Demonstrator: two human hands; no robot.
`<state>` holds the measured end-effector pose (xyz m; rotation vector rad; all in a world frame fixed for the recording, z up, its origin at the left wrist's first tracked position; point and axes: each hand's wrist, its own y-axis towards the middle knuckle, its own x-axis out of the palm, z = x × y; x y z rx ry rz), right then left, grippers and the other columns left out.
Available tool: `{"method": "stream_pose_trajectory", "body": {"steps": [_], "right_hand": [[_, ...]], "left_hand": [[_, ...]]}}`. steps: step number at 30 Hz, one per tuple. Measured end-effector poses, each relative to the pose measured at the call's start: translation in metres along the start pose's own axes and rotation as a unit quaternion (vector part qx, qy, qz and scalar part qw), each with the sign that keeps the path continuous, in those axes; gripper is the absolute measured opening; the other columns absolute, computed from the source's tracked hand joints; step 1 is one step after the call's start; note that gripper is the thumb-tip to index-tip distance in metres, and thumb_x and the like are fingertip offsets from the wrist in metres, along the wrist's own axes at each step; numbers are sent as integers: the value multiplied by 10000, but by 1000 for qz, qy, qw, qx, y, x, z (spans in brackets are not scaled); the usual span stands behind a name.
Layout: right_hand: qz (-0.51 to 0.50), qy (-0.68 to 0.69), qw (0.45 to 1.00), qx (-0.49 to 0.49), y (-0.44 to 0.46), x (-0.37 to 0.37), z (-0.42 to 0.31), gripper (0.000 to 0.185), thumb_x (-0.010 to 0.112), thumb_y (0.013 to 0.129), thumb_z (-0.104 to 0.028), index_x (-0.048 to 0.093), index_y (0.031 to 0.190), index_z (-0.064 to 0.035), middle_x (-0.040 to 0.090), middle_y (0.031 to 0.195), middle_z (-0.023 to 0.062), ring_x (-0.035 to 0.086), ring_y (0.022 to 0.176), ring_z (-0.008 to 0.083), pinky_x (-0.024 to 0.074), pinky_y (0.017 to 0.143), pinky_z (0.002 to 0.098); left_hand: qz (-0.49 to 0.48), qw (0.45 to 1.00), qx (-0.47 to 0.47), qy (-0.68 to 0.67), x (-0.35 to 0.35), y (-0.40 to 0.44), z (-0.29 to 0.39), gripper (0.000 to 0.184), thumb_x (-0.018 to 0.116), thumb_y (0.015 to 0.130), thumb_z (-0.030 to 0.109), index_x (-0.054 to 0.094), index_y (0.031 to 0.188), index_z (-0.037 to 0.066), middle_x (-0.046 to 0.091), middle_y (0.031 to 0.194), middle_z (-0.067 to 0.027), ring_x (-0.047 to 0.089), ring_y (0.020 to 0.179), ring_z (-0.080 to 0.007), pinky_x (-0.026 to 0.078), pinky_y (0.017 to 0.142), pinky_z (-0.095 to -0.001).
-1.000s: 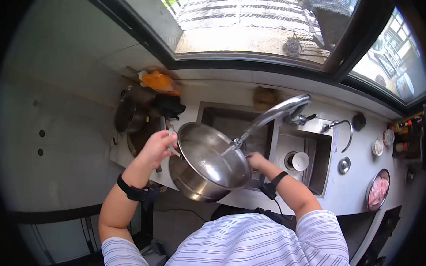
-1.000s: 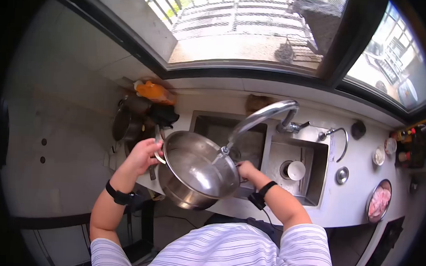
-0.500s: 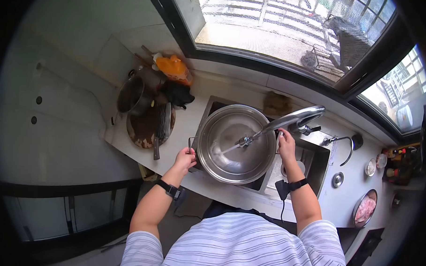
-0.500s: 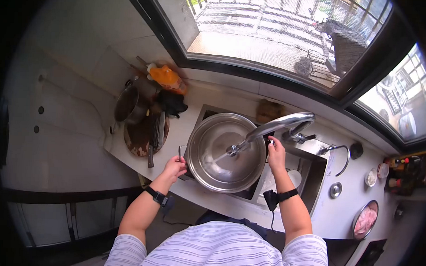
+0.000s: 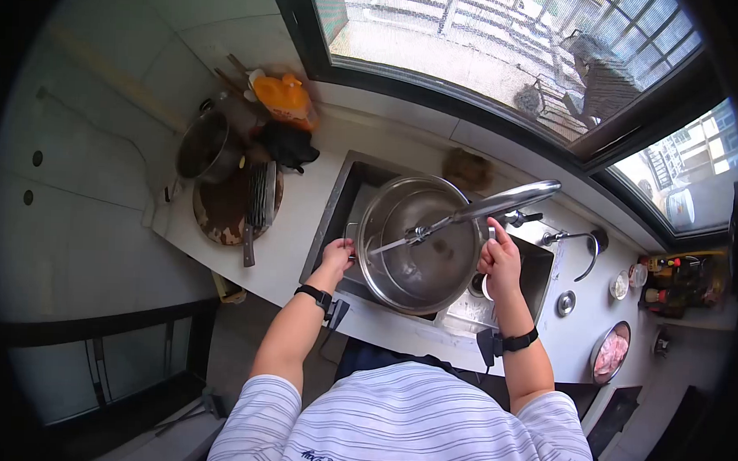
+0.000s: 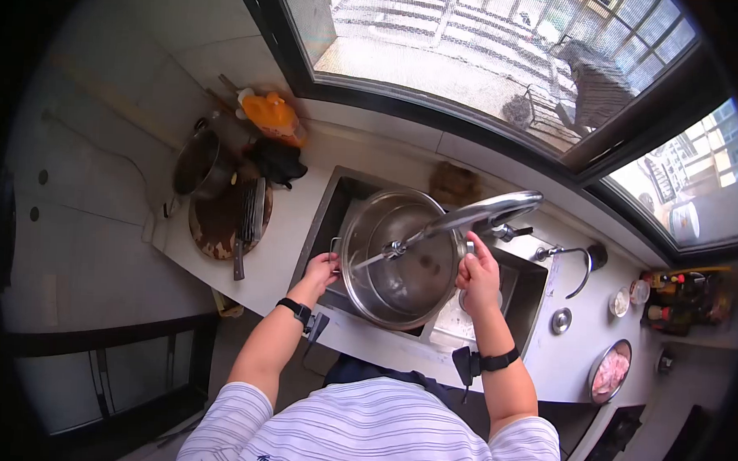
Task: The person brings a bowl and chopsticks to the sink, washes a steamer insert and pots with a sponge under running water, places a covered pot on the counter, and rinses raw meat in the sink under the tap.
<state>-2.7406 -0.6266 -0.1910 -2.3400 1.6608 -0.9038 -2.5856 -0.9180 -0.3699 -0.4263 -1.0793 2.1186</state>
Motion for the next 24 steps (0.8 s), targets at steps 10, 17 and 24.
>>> {"method": "stream_pose_trajectory", "body": {"steps": [10,17,24], "right_hand": [[86,75,987,115,-8,8,-5,457,385,860,-46,298,1309,-64,355,578,11,304,429,97,282,443,269],[104,292,920,240,21,-41,36,178,368,832,-1,393,992,-73,348,578,3,279,416,102,255,437,268],[142,193,916,321,39,-55,111,409,346,811,19,369,1211,-65,365,580,17,265,415,103,250,413,271]], "left_hand": [[-57,994,-22,93,-10,9,29,373,449,828,-9,504,1183,92,599,813,-36,592,713,-147,504,646,-293],[-77,969,-7,237,-46,-20,120,242,446,840,45,546,1060,31,585,736,-48,590,656,-173,522,639,-357],[-57,957,13,285,-33,-89,199,165,485,844,88,568,972,24,579,656,-30,571,585,-138,469,523,-255]]}}
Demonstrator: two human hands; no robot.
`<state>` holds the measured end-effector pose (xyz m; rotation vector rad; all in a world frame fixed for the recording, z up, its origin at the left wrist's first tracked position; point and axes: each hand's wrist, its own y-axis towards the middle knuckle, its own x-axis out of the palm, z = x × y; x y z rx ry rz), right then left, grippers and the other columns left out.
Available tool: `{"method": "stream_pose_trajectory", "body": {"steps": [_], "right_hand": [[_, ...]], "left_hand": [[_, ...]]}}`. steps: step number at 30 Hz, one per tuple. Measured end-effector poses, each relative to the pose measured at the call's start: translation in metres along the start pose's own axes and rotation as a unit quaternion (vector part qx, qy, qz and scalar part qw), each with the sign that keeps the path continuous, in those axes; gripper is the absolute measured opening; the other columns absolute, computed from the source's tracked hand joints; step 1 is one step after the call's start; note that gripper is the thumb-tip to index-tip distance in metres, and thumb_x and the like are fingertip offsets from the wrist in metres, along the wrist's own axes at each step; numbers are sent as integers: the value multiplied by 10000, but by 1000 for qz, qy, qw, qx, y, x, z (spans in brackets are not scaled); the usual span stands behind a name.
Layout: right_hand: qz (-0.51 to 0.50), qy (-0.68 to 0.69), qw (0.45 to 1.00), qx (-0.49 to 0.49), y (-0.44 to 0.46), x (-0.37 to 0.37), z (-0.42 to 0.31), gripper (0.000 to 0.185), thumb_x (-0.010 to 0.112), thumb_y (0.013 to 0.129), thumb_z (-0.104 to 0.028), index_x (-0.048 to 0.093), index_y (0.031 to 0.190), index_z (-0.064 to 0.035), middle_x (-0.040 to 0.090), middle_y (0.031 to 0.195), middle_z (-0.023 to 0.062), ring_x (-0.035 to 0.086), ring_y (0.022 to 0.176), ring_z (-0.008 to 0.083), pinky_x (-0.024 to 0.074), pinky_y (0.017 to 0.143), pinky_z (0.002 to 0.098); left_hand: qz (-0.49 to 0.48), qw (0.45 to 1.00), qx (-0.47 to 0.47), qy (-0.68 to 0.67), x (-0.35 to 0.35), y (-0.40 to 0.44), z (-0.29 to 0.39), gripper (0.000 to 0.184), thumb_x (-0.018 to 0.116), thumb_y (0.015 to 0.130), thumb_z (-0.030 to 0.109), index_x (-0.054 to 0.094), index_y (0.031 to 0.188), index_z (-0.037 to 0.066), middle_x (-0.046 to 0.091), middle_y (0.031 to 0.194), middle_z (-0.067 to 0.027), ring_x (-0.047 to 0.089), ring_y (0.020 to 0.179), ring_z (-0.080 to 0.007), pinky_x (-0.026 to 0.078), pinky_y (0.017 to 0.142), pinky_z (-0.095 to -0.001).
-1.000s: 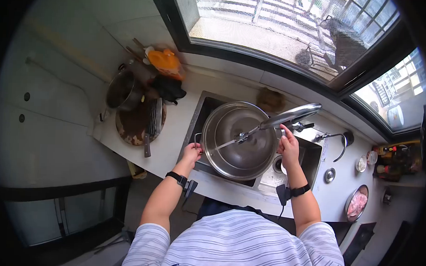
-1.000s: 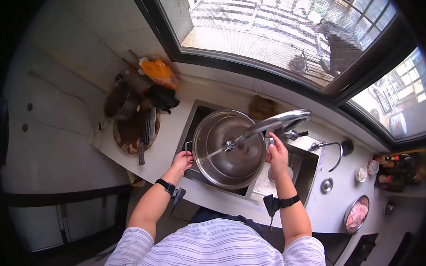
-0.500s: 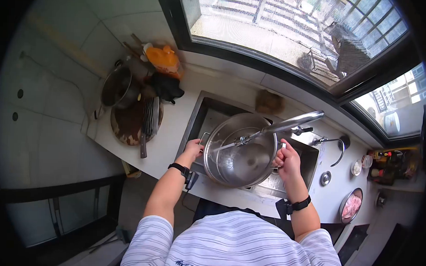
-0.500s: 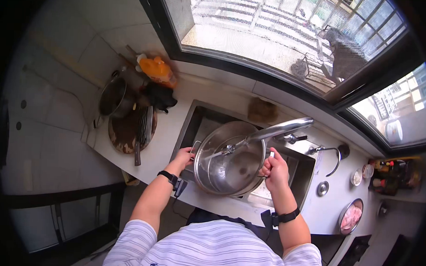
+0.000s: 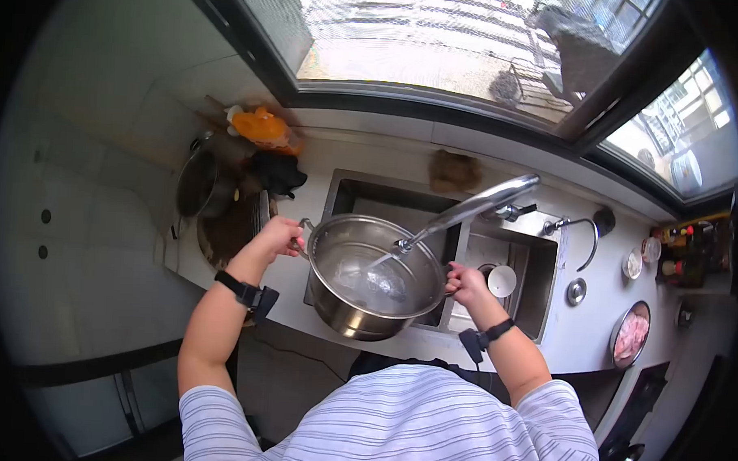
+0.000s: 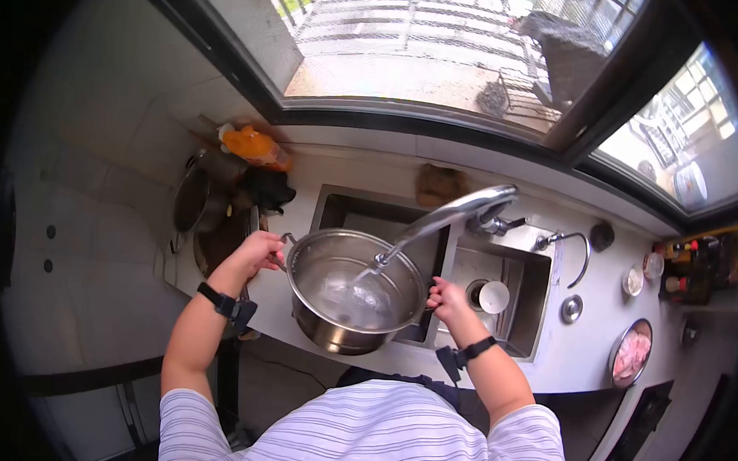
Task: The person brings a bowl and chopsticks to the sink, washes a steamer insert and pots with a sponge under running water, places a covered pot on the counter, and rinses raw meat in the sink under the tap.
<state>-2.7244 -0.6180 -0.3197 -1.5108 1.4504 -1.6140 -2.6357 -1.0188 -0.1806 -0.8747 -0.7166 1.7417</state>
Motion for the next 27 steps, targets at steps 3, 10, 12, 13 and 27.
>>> {"method": "stream_pose_trajectory", "body": {"steps": [3,10,12,13,27], "right_hand": [[26,-49,998,1,25,4,32,348,312,857,-30,449,1172,-86,387,579,17,255,398,102,230,381,270],[-32,-217,973,74,55,49,80,273,309,901,-90,529,1059,-121,403,591,49,314,424,122,248,366,266],[-57,-250,961,100,68,57,99,252,365,878,-86,605,946,-116,423,535,35,306,411,108,222,364,279],[-57,-243,963,98,67,61,106,252,365,878,-86,605,946,-116,423,535,35,306,411,108,222,364,279],[-143,-313,923,171,30,71,138,242,506,855,-318,645,758,-147,507,529,12,376,360,139,268,347,308]], "left_hand": [[-19,997,76,27,10,-39,37,180,478,830,75,577,973,30,583,674,-13,544,580,-97,426,531,-215],[-57,977,198,-45,59,-72,105,144,479,802,39,577,906,50,585,736,2,519,650,-63,405,610,-191],[-48,978,194,-54,74,-69,123,50,489,796,20,521,816,54,591,777,-31,526,662,-81,429,615,-212],[-52,979,193,-48,82,-68,131,50,489,796,20,521,816,54,591,777,-31,526,662,-81,429,615,-212],[-67,992,109,-19,130,-82,165,121,472,868,60,445,966,-6,565,856,-89,552,709,-137,495,703,-285]]}}
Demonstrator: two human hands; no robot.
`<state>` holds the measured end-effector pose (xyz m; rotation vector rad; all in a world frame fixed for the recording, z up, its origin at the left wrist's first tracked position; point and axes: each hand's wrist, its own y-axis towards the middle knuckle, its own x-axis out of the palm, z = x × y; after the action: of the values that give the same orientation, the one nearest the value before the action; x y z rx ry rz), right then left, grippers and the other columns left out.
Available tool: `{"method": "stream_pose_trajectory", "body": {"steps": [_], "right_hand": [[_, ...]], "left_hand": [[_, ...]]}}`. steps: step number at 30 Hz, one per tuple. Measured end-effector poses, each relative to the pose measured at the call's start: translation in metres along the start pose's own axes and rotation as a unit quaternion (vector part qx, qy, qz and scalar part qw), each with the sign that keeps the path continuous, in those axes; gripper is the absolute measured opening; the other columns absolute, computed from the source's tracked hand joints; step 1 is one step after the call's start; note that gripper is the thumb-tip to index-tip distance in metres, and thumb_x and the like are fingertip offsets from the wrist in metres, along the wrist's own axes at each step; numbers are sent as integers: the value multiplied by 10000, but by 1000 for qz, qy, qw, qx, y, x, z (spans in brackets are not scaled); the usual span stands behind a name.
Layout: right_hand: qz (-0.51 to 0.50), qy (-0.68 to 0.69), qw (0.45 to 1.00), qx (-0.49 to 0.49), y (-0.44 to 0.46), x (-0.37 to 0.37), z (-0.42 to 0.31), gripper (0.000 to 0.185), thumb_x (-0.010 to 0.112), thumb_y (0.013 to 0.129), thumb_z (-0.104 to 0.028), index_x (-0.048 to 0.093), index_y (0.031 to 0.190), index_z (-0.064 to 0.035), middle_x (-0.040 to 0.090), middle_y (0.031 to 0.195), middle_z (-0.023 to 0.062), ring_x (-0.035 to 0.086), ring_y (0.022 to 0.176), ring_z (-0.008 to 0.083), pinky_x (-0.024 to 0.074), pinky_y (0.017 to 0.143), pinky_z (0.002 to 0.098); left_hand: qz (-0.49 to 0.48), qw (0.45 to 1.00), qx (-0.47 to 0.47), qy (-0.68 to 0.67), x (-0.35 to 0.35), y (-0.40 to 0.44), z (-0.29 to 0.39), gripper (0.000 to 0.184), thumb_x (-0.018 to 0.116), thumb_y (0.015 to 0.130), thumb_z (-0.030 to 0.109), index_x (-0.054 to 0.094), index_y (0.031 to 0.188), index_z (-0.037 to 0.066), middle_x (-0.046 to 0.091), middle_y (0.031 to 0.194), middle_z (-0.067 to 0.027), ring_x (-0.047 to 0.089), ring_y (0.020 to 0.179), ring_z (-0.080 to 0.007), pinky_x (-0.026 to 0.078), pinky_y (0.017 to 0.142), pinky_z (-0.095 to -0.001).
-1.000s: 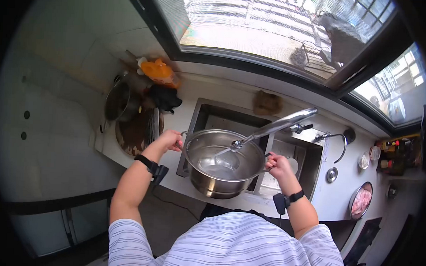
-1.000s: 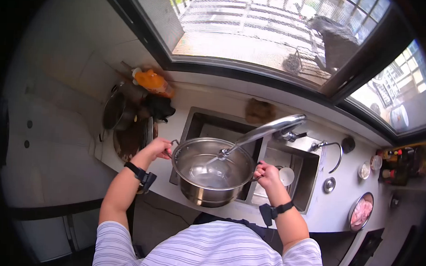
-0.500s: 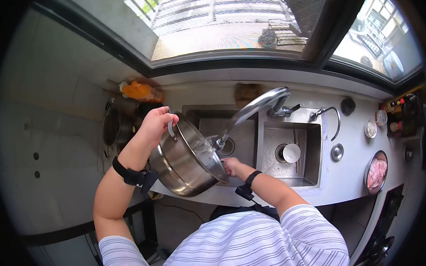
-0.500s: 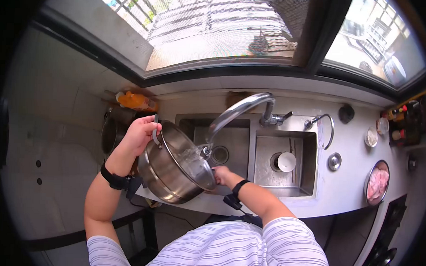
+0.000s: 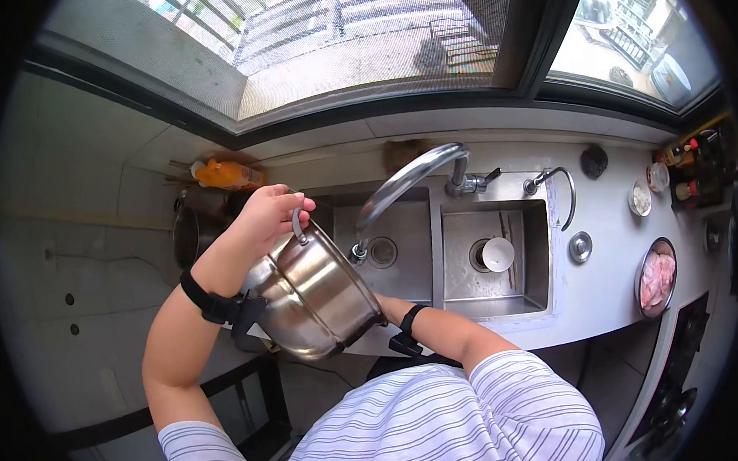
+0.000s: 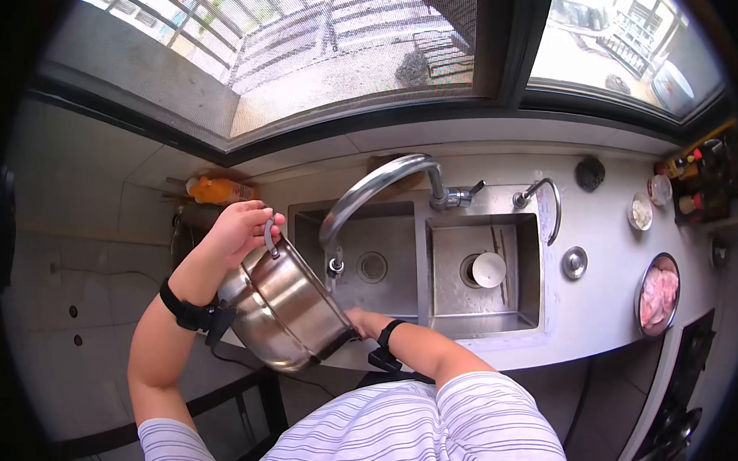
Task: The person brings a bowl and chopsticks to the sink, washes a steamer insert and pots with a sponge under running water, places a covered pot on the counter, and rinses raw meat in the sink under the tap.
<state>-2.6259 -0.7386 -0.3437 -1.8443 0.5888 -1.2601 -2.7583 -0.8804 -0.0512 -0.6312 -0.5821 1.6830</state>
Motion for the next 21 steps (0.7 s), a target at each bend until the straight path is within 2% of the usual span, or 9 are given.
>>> {"method": "stream_pose_trajectory", "body": {"steps": [4,7,8,10,13,16,18,20,21], "right_hand": [[-96,28,995,-5,68,-25,29,228,486,868,-286,657,811,-147,543,561,8,411,372,119,290,327,275],[-76,-14,997,-19,11,-15,14,295,398,865,-69,598,1076,-120,566,622,31,417,381,85,287,316,258],[-82,-21,996,-13,-6,-9,12,295,398,865,-69,598,1076,-120,566,622,31,417,381,85,287,316,258],[40,14,993,-109,-36,-1,4,293,404,840,-69,591,1066,-80,553,594,50,388,365,100,257,305,247],[47,-20,982,-184,-32,-6,2,326,388,833,-49,562,1108,-57,551,620,63,360,355,102,242,297,277],[51,-63,953,-293,-49,7,-13,382,430,813,-42,528,1181,-57,573,706,61,460,497,100,357,421,255],[46,-96,934,-342,-59,12,-24,391,451,804,-42,527,1187,-60,584,735,57,481,535,103,376,461,250],[-1,-91,927,-364,-73,10,-36,376,514,791,-79,551,1165,-68,602,838,75,548,693,133,444,603,267],[20,-149,874,-462,-68,5,-36,366,525,794,-105,557,1157,-72,593,869,92,549,768,143,447,670,276]], "left_hand": [[17,1000,18,-9,-17,-36,-9,204,479,878,84,431,1037,-35,552,831,-82,549,707,-147,491,698,-296],[74,996,-24,-43,-49,-78,-28,330,492,845,69,412,1159,5,537,822,-65,529,690,-136,474,665,-290],[73,993,-58,-66,-59,-94,-35,384,500,829,65,406,1200,34,528,824,-56,511,678,-126,459,650,-280],[129,984,-118,-21,-76,-126,-60,497,503,805,53,374,1280,121,510,831,-32,485,657,-115,448,656,-279],[214,966,-145,-20,-93,-174,-102,426,511,776,40,438,1190,113,507,801,-19,464,599,-105,447,586,-277],[219,944,-219,-110,-127,-214,-173,239,486,783,8,517,1017,48,581,841,-62,587,674,-135,500,559,-258],[194,944,-216,-156,-117,-239,-205,246,470,805,1,536,1042,5,612,945,-88,629,848,-246,544,761,-371],[166,935,-193,-245,-101,-255,-238,322,438,800,-41,514,1110,3,605,987,-94,629,821,-244,554,725,-350],[166,932,-169,-276,-90,-259,-244,341,432,787,-63,506,1113,-2,603,995,-103,633,821,-236,558,699,-326]]}}
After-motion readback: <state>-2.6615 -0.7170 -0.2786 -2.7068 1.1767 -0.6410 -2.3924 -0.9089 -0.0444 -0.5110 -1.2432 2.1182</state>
